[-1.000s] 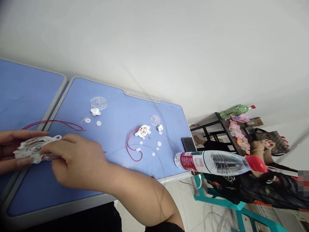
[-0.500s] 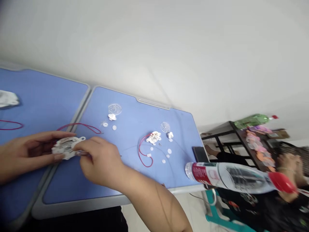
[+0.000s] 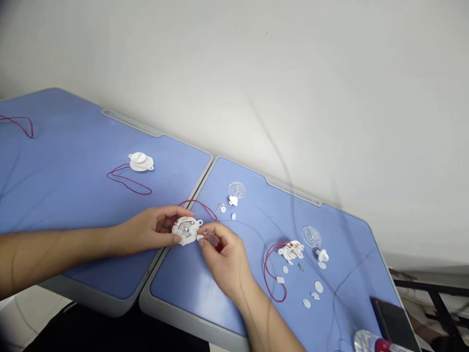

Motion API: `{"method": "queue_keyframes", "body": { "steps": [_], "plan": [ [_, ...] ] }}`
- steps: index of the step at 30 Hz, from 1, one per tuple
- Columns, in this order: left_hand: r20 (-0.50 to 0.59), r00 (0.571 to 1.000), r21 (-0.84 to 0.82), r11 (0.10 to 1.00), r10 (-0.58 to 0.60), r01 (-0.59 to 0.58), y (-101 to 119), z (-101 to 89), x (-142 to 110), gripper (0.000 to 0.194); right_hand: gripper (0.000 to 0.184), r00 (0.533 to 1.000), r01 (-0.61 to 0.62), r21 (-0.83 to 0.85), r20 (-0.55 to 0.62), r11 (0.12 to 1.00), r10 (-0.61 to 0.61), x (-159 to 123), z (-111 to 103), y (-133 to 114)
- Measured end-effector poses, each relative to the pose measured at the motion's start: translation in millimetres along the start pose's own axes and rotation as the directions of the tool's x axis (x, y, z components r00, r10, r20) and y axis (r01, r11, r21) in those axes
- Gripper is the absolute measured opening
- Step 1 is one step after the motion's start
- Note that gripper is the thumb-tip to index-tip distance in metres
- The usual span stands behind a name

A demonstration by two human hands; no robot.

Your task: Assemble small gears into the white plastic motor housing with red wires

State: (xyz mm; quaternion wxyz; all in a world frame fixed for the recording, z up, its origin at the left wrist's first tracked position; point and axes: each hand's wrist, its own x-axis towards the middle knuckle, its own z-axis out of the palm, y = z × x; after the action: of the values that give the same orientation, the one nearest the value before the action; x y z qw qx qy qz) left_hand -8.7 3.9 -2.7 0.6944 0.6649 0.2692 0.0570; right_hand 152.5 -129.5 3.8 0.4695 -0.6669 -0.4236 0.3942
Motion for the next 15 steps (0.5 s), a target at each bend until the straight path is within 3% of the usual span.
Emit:
{"method": "queue_keyframes", "body": {
  "steps": [15],
  "plan": [
    [0.005, 1.000, -0.157, 0.988, -0.004, 0.005, -8.3, 3.1, 3.1, 0.051, 0.017, 1.000, 0.004, 0.061, -0.014, 0.998, -0.003, -0.5, 6.4, 3.3]
  ]
}}
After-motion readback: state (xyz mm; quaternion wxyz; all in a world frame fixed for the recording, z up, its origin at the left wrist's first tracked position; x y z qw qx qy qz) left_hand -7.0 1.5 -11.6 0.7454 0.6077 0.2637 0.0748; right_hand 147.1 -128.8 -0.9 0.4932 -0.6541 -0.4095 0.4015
